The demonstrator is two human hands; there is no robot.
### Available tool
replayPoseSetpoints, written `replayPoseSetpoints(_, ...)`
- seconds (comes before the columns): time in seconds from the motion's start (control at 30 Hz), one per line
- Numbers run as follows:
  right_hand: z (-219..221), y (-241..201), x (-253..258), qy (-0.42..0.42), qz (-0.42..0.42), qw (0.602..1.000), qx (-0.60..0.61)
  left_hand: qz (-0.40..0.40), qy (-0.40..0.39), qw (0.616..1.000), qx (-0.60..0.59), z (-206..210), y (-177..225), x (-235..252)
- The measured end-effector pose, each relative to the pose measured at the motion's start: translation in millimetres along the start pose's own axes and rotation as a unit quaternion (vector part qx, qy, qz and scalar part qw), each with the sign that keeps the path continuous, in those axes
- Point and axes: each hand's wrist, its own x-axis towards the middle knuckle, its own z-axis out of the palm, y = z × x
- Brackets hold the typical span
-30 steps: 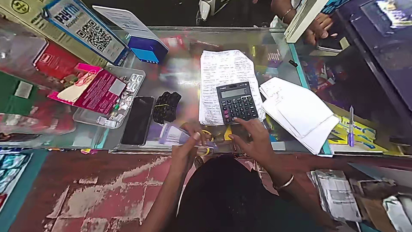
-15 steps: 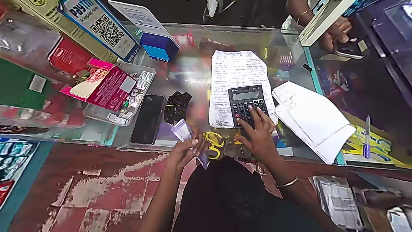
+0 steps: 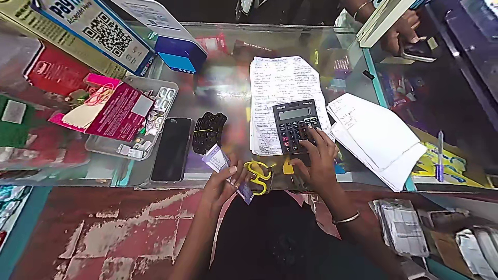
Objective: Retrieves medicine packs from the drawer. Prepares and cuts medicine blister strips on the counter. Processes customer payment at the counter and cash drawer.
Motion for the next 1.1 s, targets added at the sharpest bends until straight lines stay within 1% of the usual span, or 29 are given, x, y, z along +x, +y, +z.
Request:
replayPoseSetpoints(0.17,1.2,-1.2,-0.1,-0.008,-0.007,1.000,-0.021,-0.006,0.000,1.000,-0.002,-1.1,0.3,-0.3)
replayPoseSetpoints(0.27,0.8,-0.9,-0.3,0.015,-0.001,1.000,-0.017,-0.008,-0.002,1.000,-0.008,-1.3,0.7,0.2)
replayPoseSetpoints(0.33,1.3,0.4,-0.7,0.032,-0.004,0.999,-0.016,-0.012,0.011,1.000,-0.002,-0.9,0.7,0.0)
replayPoseSetpoints(0.5,2.6,0.8,-1.5,0.037,0.004,0.999,-0.029,-0.016,0.016,1.000,-0.011,-1.0,1.2,1.1)
replayPoseSetpoints(0.57,1.7,0.3,-1.5,0.032,0.006,0.999,-0.029,-0.017,0.012,1.000,-0.011,-1.5,0.9,1.5)
replayPoseSetpoints(0.7,3.2,-0.9,-0.5,-0.003,-0.015,0.999,-0.041,-0.017,0.012,1.000,-0.009,-2.9,1.0,1.9)
replayPoseSetpoints(0.83,2.5,0.2,-0.6,0.015,-0.008,0.999,-0.033,-0.017,0.015,1.000,-0.022,-2.0,1.0,2.3)
replayPoseSetpoints(1.1,1.9,-0.4,0.1,0.014,-0.006,0.999,-0.029,-0.015,0.009,0.999,-0.032,-3.0,0.4,3.0)
